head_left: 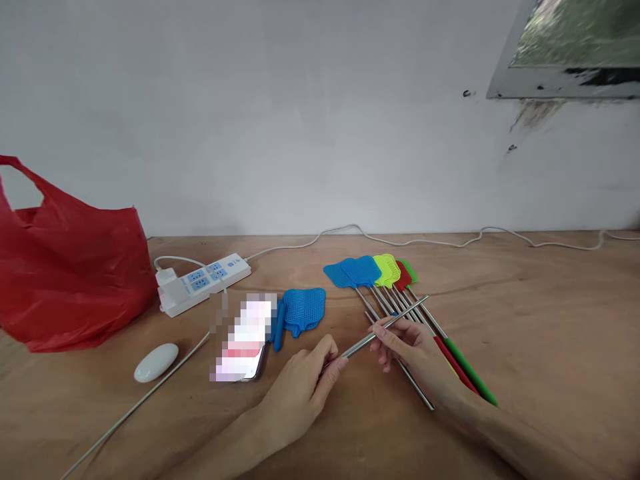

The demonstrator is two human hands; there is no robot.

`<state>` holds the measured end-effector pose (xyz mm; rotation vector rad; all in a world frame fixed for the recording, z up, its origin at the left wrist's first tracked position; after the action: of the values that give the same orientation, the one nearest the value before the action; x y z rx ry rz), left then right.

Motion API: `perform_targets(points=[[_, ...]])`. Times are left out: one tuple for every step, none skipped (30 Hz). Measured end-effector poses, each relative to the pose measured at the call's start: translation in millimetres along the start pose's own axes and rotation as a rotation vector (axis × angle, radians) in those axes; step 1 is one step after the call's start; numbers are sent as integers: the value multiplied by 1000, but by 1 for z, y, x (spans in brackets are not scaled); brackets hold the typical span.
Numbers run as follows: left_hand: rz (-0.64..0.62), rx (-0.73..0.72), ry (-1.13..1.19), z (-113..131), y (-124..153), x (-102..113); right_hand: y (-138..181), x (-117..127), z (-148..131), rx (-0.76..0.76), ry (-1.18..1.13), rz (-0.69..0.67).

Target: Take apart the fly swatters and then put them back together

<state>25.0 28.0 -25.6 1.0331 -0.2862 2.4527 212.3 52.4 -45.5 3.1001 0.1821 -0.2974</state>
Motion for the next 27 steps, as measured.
perform_targets(points=[[-1,1,-4,-1,1,-1,1,-1,0,14,20,-12],[-7,1,-9,-3,1,-2,1,-2,0,23,36,-19],[-17,-2,-16,-4,2,-3,2,-3,0,26,46,-22],[-30,-4,-24,-6,2,-4,3,-4,0,24,49,-21],[-41,-5,-35,-7,2,-5,4,-5,1,18,46,-16],[-49,-4,-47,-8,2,-6,4,-5,1,12,38,-7],[-54,-4,-60,-9,2,-6,5,-5,1,7,28,5],[-55,-2,-70,-9,2,-6,5,-4,1,4,16,15],[-55,-2,-77,-9,2,-6,5,-4,1,3,5,24],[-54,-5,-80,-8,2,-5,5,-4,0,2,-6,32],[-53,-9,-81,-8,1,-5,5,-4,0,1,-16,38],[-54,-14,-81,-7,1,-5,5,-3,-1,1,-26,42],[-53,-16,-81,-6,1,-5,5,-3,-2,1,-36,47],[-53,-18,-81,-6,0,-5,5,-3,-2,-1,-44,53],[-54,-18,-81,-6,0,-5,6,-3,-3,-5,-48,61],[-53,-17,-79,-5,0,-5,6,-3,-4,-8,-51,69],[-51,-16,-75,-5,0,-5,6,-3,-5,-11,-54,76],[-49,-16,-72,-5,0,-5,5,-3,-6,-14,-56,83],[-48,-16,-70,-5,0,-5,5,-2,-7,-16,-58,88],[-46,-15,-69,-6,0,-5,4,-1,-7,-18,-62,92],[-41,-11,-70,-6,0,-4,2,1,-7,-17,-69,100],[-37,-7,-71,-6,1,-3,1,3,-8,-15,-79,107],[-36,-3,-72,-7,1,-2,-1,6,-8,-8,-92,118],[-36,0,-73,-8,1,-1,-2,8,-8,2,-108,131],[-38,2,-75,-8,1,0,-4,11,-9,12,-124,143],[-41,2,-76,-8,2,0,-5,13,-10,20,-137,152],[-46,1,-76,-8,2,1,-5,14,-10,27,-144,157]])
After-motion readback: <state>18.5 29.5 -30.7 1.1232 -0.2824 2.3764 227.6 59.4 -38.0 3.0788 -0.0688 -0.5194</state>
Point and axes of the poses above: each hand's wrist, its own y-axis away from the middle knuckle, its own x-axis out of the back of the hand, z = x × y, the point moved 5 cm from there along -y, towards the middle knuckle, and after that the axes turned 2 degrees about y, right-handed, at the moved point
